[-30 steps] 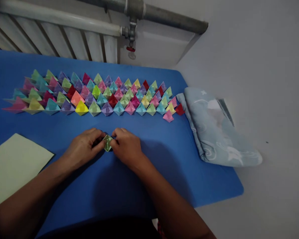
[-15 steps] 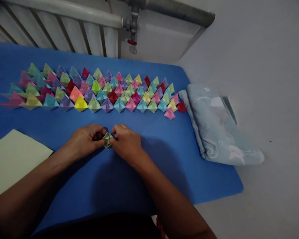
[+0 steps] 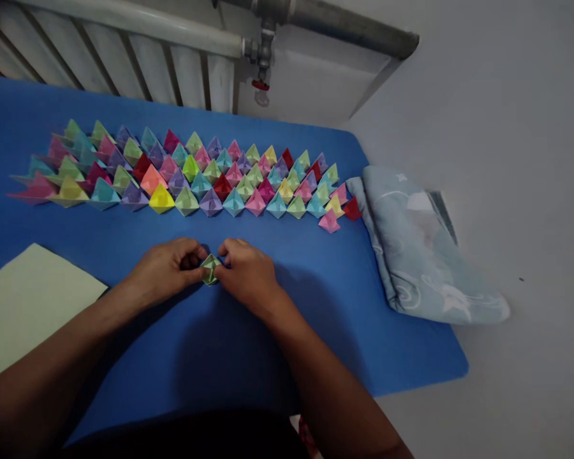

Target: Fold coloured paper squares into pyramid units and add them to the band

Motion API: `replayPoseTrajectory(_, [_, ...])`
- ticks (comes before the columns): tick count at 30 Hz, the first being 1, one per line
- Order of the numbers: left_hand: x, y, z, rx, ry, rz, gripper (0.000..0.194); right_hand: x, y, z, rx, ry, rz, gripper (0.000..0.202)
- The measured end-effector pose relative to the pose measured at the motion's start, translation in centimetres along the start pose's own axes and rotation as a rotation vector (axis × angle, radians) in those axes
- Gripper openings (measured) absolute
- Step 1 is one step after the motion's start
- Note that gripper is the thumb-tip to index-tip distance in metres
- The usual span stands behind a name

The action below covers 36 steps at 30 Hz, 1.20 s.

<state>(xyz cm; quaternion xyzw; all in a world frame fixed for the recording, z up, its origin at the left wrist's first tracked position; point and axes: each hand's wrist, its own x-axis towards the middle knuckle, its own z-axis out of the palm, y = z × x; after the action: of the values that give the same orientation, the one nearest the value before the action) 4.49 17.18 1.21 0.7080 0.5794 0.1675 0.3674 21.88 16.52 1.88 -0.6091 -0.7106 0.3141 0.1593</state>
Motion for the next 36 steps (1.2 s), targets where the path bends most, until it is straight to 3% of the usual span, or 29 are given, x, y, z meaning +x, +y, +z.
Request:
replayPoseTrajectory(3, [0.0, -0.1, 0.0, -0.016, 0.024, 0.014, 0.016, 0.1, 0.0, -0.1, 0.022, -0.011, 0.02, 0.015])
replayPoseTrajectory(7, [-0.2, -0.7, -0.2, -0.242, 0.072, 0.091, 0.034, 0.1, 0.8, -0.8, 0.357, -0.087, 0.07, 0.017])
replayPoseTrajectory(12, [-0.1, -0.7, -0.2, -0.338, 0.161, 0.222, 0.031, -0.6, 1.3, -1.7, 0.547, 0.04, 0.033, 0.003])
replayPoseTrajectory(15, [0.3, -0.7, 0.0, -0.334, 0.112, 0.309, 0.028, -1.6, 0.9, -1.8, 0.508, -0.076, -0.127, 0.004])
replayPoseTrajectory(18, [0.5, -0.8, 0.1, -0.331, 0.036, 0.33, 0.027, -2.5, 0.6, -1.3, 0.304, -0.202, -0.306, 0.008])
replayPoseTrajectory(22, [0.3, -0.6, 0.1, -0.329, -0.002, 0.274, 0.027, -2.8, 0.4, -0.6, -0.082, -0.146, -0.427, 0.012])
replayPoseTrajectory(26, [-0.1, -0.2, -0.4, -0.235, 0.05, 0.228, 0.027, -2.4, 0.8, -0.9, -0.286, -0.122, -0.457, 0.015])
replayPoseTrajectory(29, [-0.3, -0.1, -0.9, -0.154, 0.08, 0.208, 0.025, -2.2, 1.2, -1.3, -0.315, -0.1, -0.478, 0.019])
replayPoseTrajectory(33, [-0.4, -0.3, -1.1, -0.111, 0.033, 0.164, 0.023, -1.9, 1.7, -1.4, -0.191, -0.02, -0.477, 0.034])
replayPoseTrajectory(36, [-0.2, -0.6, -0.9, -0.108, 0.145, 0.173, 0.022, -1.8, 1.7, -1.4, -0.092, 0.062, -0.418, 0.04])
